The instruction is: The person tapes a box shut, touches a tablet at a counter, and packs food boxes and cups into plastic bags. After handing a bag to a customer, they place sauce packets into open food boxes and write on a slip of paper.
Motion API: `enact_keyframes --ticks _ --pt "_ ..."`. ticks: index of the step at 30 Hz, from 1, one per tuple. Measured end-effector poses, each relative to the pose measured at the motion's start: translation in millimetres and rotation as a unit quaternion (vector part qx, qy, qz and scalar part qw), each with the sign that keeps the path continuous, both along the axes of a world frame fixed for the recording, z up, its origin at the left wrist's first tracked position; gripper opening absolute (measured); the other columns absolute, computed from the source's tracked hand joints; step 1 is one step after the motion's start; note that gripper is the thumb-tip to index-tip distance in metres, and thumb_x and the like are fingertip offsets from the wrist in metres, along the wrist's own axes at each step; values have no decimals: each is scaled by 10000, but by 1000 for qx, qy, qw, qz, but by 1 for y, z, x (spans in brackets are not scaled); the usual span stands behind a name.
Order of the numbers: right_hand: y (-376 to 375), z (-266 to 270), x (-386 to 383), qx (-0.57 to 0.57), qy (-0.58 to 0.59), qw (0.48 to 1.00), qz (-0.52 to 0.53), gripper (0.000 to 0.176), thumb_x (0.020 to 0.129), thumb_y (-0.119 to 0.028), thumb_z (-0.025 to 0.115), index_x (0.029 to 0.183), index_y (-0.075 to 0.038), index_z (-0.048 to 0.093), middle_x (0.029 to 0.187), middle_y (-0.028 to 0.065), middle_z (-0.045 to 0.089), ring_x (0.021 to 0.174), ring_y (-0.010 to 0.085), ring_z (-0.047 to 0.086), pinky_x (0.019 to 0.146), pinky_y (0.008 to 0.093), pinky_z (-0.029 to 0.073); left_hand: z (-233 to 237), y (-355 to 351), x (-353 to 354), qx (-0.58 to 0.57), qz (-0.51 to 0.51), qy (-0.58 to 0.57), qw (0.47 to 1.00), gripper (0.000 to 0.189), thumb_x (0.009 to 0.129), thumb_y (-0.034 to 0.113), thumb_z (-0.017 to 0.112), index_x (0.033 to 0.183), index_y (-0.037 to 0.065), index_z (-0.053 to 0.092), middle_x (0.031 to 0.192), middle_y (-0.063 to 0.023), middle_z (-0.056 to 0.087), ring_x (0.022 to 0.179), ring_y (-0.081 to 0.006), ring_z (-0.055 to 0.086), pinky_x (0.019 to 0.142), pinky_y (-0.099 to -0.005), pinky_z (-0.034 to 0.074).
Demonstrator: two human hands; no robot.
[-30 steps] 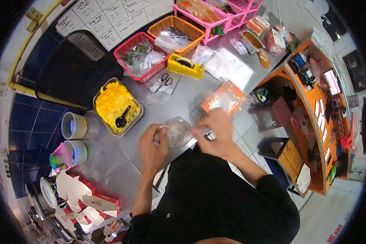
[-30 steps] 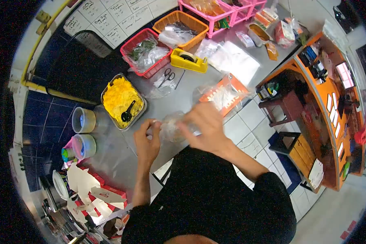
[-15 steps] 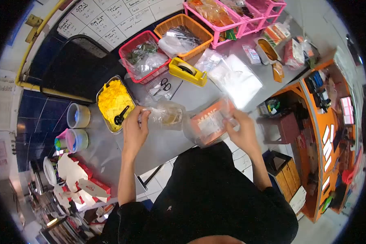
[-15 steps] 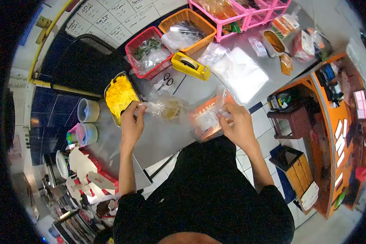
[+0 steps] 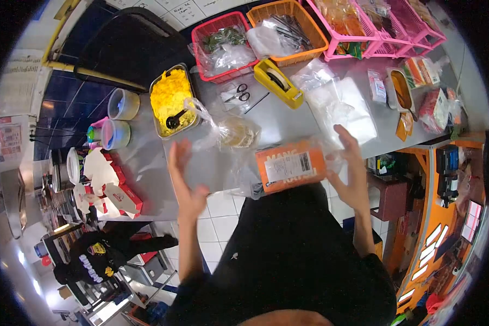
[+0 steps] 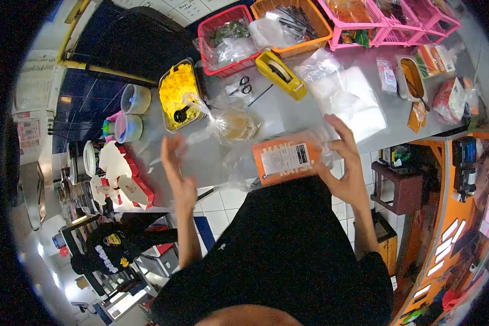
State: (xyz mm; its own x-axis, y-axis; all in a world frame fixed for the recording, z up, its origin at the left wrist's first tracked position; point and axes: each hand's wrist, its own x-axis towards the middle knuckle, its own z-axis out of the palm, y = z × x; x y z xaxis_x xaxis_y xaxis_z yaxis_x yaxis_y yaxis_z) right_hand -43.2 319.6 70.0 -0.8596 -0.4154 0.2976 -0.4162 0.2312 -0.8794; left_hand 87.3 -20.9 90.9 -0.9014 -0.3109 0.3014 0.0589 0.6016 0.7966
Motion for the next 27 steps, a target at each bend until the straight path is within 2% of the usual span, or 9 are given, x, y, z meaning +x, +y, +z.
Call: enact_keyframes --ticks 4,8,10,12,16,18,21,22,27 --pt "1 -12 -9 50 -77 990 109 816 712 -10 791 1395 -93 351 1409 188 470 1331 356 442 1074 469 357 -47 46 9 15 -90 -145 985 1329 661 523 854 1549 34 -5 1590 -263 124 1464 -413 185 1180 -498 199" --pt "-24 -32 -8 143 -11 984 102 701 802 -16 746 1382 -45 353 1272 164 547 973 247 642 857 339 511 -62 51 -12 -147 -72 -69 984 892 619 245 856 1386 54 443 1504 -241 333 1404 -418 309 1141 -501 275" --pt "-35 -41 -4 24 -229 970 79 585 862 -5 683 1364 -34 382 1222 142 550 950 172 607 842 299 502 -74 51 -11 -226 -77 -33 971 724 578 125 832 1260 53 601 1451 -214 434 1365 -413 374 1122 -497 308" --pt "-48 -30 3 -42 -364 929 47 531 904 -6 638 1375 -32 393 1205 117 547 1021 157 580 889 317 482 -89 65 -7 -74 -84 68 991 346 606 41 780 940 58 688 1278 -140 601 1231 -383 515 1019 -505 407" --pt "-47 -39 15 -12 -299 949 99 705 860 -12 690 1470 -48 338 1271 139 535 1171 192 525 990 344 433 -99 103 -29 90 -105 73 988 346 669 7 741 993 64 635 1046 -111 695 943 -318 669 790 -414 531" --pt "-54 -37 18 99 -53 979 171 772 824 -50 740 1486 -48 342 1372 186 502 1257 238 482 1036 365 401 -114 118 -41 131 -82 56 986 280 771 -2 672 1040 52 620 930 -131 706 797 -313 688 680 -395 540" --pt "-48 -55 15 81 -203 963 157 783 824 -137 760 1486 -44 352 1394 215 492 1262 257 490 1041 354 391 -117 128 -49 190 -3 -115 975 174 893 50 560 1057 19 611 716 -148 666 647 -342 669 590 -432 522" --pt "-49 -58 12 39 -324 936 133 765 833 -153 751 1482 -47 361 1340 213 544 1230 248 523 1027 342 405 -113 128 -51 185 2 -111 976 174 893 50 560 1057 19 611 716 -148 666 647 -342 669 590 -432 522" --pt "-59 -61 -3 56 -311 923 218 498 926 -121 628 1388 -1 484 1168 140 637 1040 177 596 914 308 477 -107 138 -46 -21 28 -7 999 240 854 15 594 1093 15 612 1043 -185 649 936 -380 640 732 -421 526"
